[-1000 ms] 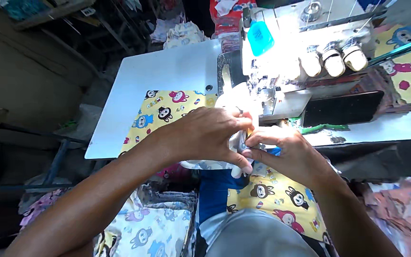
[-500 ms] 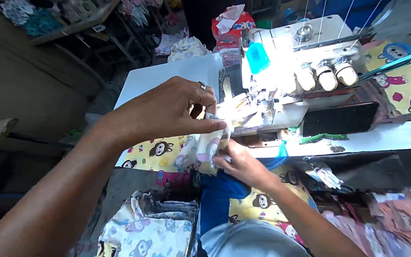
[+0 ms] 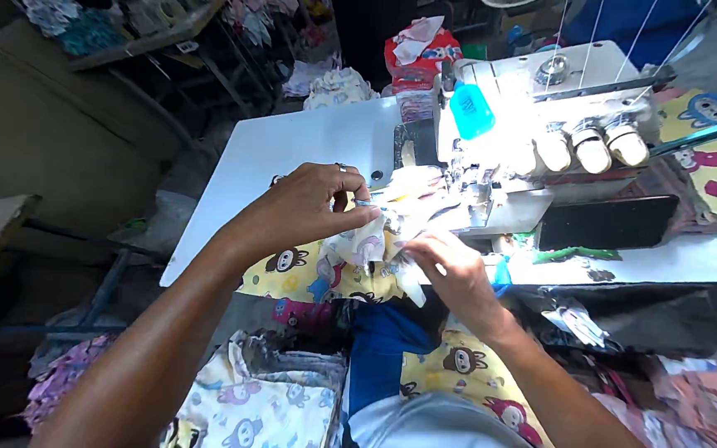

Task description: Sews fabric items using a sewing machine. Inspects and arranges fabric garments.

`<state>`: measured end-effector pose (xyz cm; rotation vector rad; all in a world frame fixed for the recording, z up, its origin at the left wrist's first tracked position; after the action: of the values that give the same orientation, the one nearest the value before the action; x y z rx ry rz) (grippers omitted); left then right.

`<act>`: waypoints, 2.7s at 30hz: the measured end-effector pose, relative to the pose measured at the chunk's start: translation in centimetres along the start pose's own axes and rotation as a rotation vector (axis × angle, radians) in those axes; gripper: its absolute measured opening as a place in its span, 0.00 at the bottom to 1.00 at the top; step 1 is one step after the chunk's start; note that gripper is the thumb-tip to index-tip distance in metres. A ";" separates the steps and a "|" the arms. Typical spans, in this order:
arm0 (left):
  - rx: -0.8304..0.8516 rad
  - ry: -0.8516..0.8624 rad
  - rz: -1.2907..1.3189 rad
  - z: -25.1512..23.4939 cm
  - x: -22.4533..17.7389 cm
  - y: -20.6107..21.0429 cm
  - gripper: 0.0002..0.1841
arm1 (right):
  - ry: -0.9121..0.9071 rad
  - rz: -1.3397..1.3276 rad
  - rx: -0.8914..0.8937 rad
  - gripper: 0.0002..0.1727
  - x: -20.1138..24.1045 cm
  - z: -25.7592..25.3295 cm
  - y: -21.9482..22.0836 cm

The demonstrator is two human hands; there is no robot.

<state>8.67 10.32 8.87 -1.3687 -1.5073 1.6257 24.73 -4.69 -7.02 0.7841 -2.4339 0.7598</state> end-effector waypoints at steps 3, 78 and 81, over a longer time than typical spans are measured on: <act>-0.006 0.003 -0.002 -0.1 -0.4 0.0 0.14 | -0.037 0.061 -0.120 0.08 0.3 -2.4 -1.4; -0.132 0.111 -0.047 0.8 -1.8 2.5 0.15 | -0.148 0.189 -0.133 0.09 -3.7 -2.6 -2.9; -0.175 0.153 -0.138 1.2 -2.4 2.5 0.16 | -0.115 0.173 -0.126 0.09 -3.9 -2.8 -3.4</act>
<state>9.06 7.16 7.13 -1.4122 -1.6442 1.3012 30.41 -3.82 -5.98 0.5891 -2.6497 0.6321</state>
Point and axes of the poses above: each hand's wrist, its own z-axis away from the middle knuckle, its own y-axis out of the palm, x = y × z, the point moved 1 cm from there along -z, towards the middle knuckle, and after that the axes turned 7 degrees about -x, right-handed, at the moved point
